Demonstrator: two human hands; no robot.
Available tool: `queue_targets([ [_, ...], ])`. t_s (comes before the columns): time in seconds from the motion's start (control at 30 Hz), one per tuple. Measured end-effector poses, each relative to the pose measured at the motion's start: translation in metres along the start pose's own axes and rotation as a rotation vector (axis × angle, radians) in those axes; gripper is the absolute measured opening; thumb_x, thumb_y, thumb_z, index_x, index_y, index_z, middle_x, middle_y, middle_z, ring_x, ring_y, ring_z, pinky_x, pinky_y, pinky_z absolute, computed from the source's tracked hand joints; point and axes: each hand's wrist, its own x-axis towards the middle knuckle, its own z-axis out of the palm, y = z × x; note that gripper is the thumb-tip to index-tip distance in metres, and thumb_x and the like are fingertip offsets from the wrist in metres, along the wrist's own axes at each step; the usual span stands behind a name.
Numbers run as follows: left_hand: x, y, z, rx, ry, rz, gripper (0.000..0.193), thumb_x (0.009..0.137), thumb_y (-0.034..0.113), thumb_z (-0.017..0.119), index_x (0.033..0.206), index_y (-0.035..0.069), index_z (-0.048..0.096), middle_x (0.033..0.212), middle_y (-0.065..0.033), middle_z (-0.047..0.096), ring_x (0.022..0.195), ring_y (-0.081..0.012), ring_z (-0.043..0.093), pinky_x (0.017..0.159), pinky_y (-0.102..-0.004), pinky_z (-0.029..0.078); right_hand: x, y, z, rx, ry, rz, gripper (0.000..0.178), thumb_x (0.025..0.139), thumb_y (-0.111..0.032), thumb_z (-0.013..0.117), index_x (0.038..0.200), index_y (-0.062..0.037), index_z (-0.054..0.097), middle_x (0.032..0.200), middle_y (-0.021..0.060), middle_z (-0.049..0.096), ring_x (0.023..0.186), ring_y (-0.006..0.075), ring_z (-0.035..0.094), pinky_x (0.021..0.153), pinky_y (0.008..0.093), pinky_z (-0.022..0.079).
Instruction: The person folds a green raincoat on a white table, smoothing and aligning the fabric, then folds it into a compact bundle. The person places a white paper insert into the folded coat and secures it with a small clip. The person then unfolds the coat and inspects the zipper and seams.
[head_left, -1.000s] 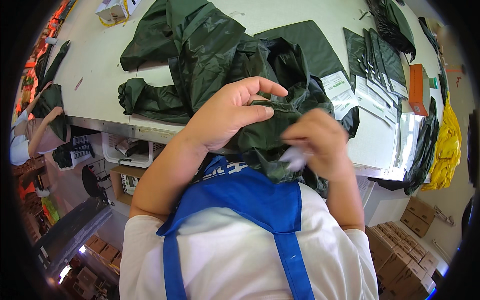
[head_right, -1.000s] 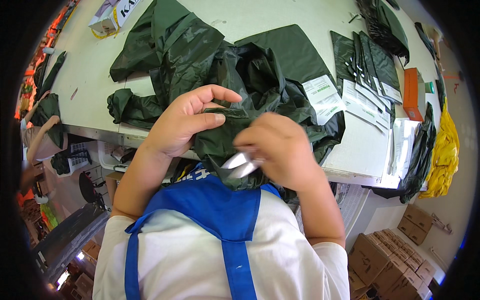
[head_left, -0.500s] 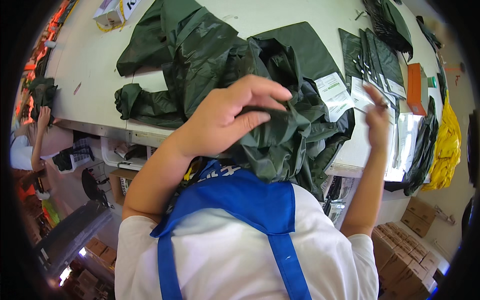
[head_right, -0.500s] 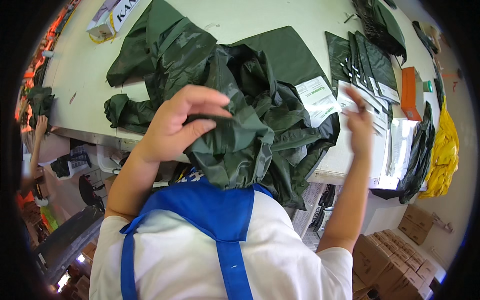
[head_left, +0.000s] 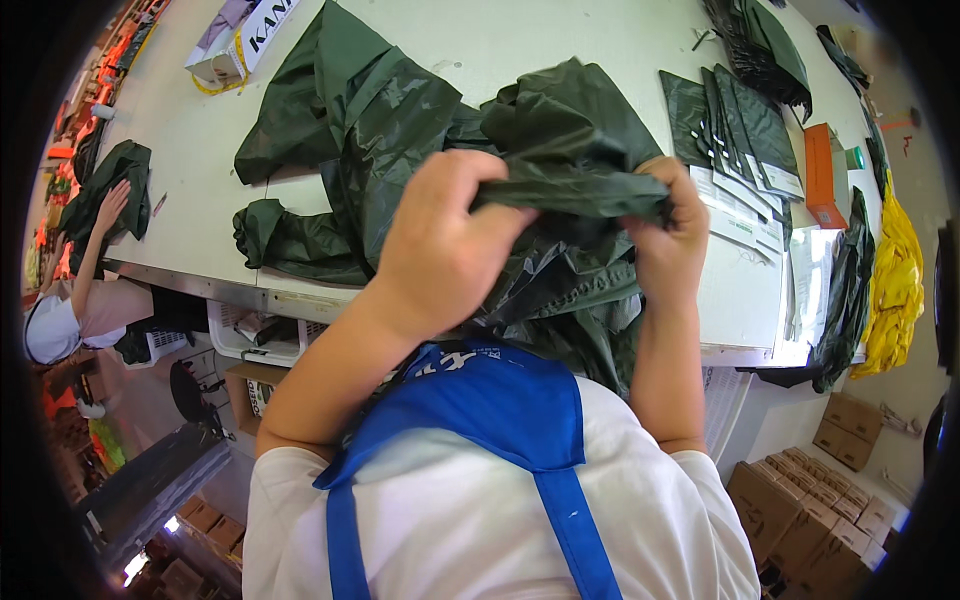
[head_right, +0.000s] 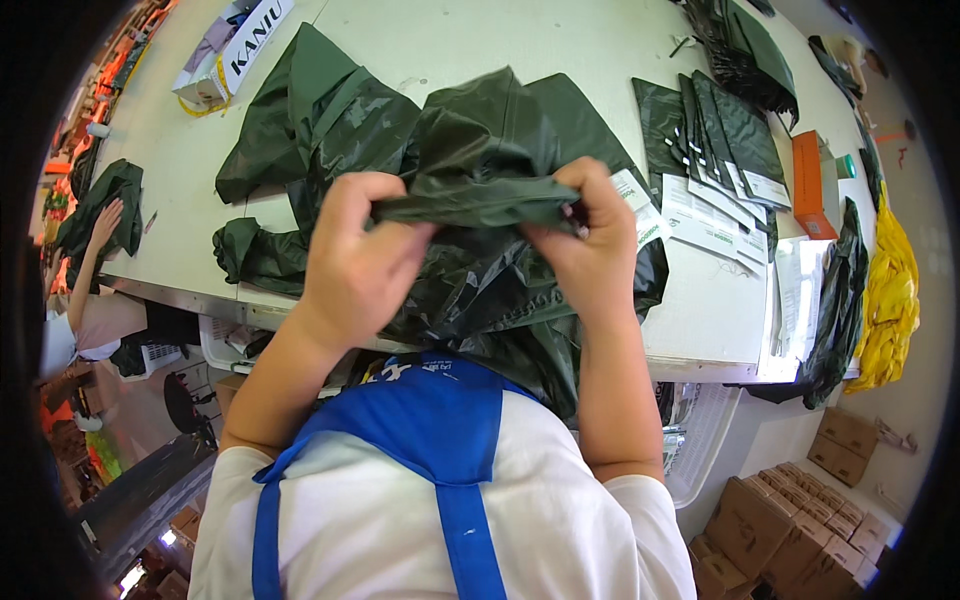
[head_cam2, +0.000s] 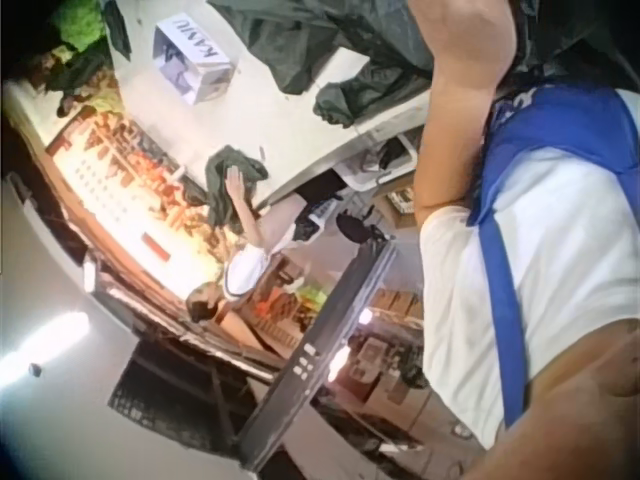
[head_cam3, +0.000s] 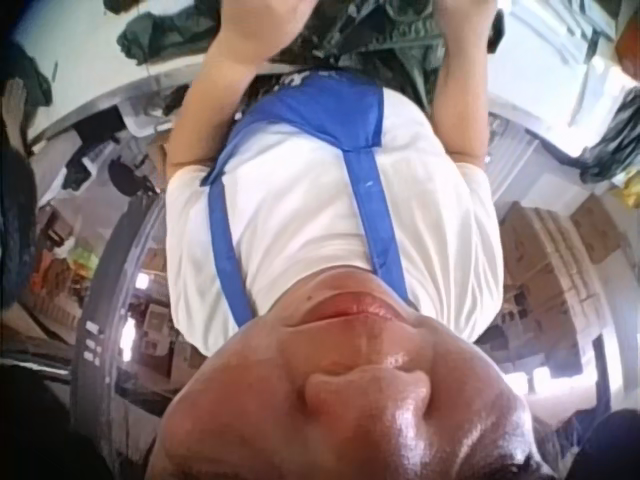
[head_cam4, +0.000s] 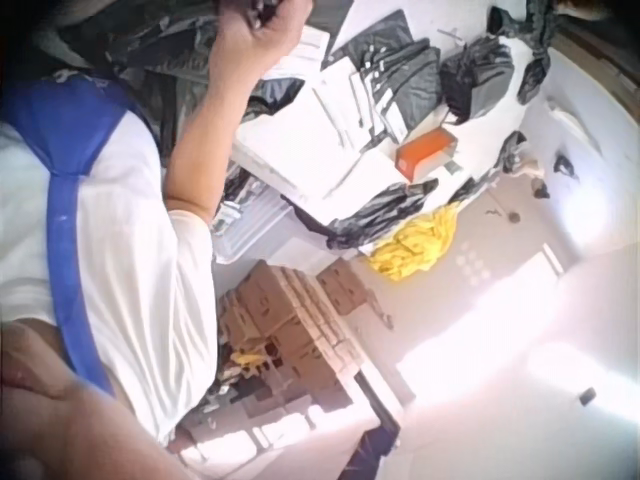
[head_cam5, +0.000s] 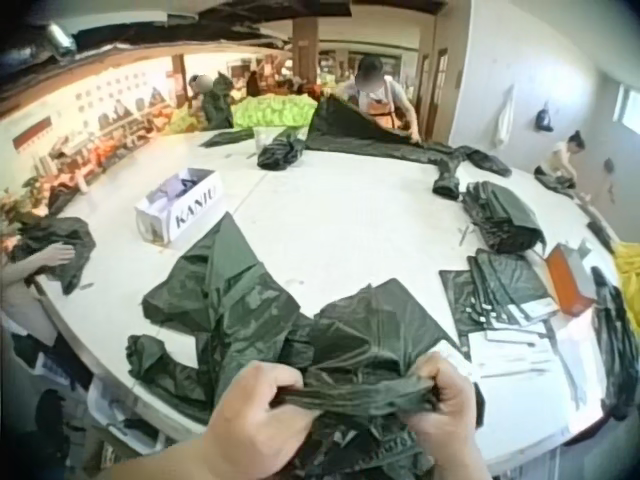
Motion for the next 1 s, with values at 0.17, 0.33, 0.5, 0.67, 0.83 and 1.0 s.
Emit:
queue_targets([
  [0.17,0.01,-0.009,-0.009,0.092,0.11,-0.268,0.019,0.074,0.001,0.066,0.092,0.003,0.06,0.092,-0.0139,0.052,0.081,-0.0335,0.056,0.067,-0.0401,0.048,-0.01,-0.017,0.006,-0.001,-0.229,-0.033,0.044,0.057,0.009,0.08,0.094,-0.0043,0.06,0.089,0.0028,0.054,0.072,0.0081,0.05,0.06,0.0204,0.042],
  [0.33,0.01,0.018,-0.012,-0.361,-0.256,-0.198,0.037,0.077,0.014,0.073,0.106,-0.001,0.057,0.11,-0.0252,0.057,0.098,-0.0393,0.059,0.082,-0.0381,0.049,0.004,0.012,-0.001,-0.097,0.203,-0.138,0.029,0.065,0.018,0.061,0.079,-0.0045,0.049,0.08,0.0019,0.053,0.064,0.009,0.047,0.055,0.0191,0.037],
  [0.5,0.005,0.018,0.009,-0.306,-0.153,-0.236,0.059,0.07,0.02,0.08,0.118,0.0,0.052,0.11,-0.0242,0.059,0.095,-0.042,0.06,0.084,-0.0387,0.049,0.018,0.008,0.011,-0.181,0.306,-0.321,0.024,0.068,0.014,0.06,0.078,-0.0037,0.048,0.07,0.0044,0.049,0.058,0.0142,0.044,0.054,0.0248,0.038],
  [0.67,0.016,-0.017,0.018,-0.443,0.045,-0.638,0.052,0.066,0.002,0.069,0.115,0.005,0.052,0.092,-0.0206,0.062,0.087,-0.0414,0.061,0.08,-0.0441,0.049,-0.006,-0.012,0.05,-0.141,0.168,-0.595,0.022,0.066,0.001,0.074,0.076,-0.005,0.055,0.061,0.0055,0.049,0.05,0.0201,0.046,0.045,0.0313,0.037],
  [0.83,0.008,-0.116,0.0,0.145,-0.172,-0.591,0.047,0.075,0.002,0.06,0.121,0.002,0.049,0.102,-0.0162,0.065,0.084,-0.0315,0.065,0.074,-0.037,0.052,0.002,0.007,0.03,-0.091,-0.082,0.066,0.033,0.072,-0.008,0.078,0.102,-0.0085,0.066,0.094,0.0063,0.064,0.07,0.0159,0.059,0.06,0.0286,0.049],
  [1.0,0.049,-0.244,-0.066,-0.705,0.06,-1.15,0.047,0.089,0.014,0.053,0.134,0.004,0.043,0.114,-0.013,0.061,0.1,-0.0235,0.059,0.09,-0.0363,0.047,0.003,0.082,-0.07,-0.66,-0.516,0.55,0.069,0.063,-0.035,0.083,0.119,-0.0037,0.06,0.117,0.0169,0.061,0.106,0.0297,0.06,0.086,0.0373,0.05],
])
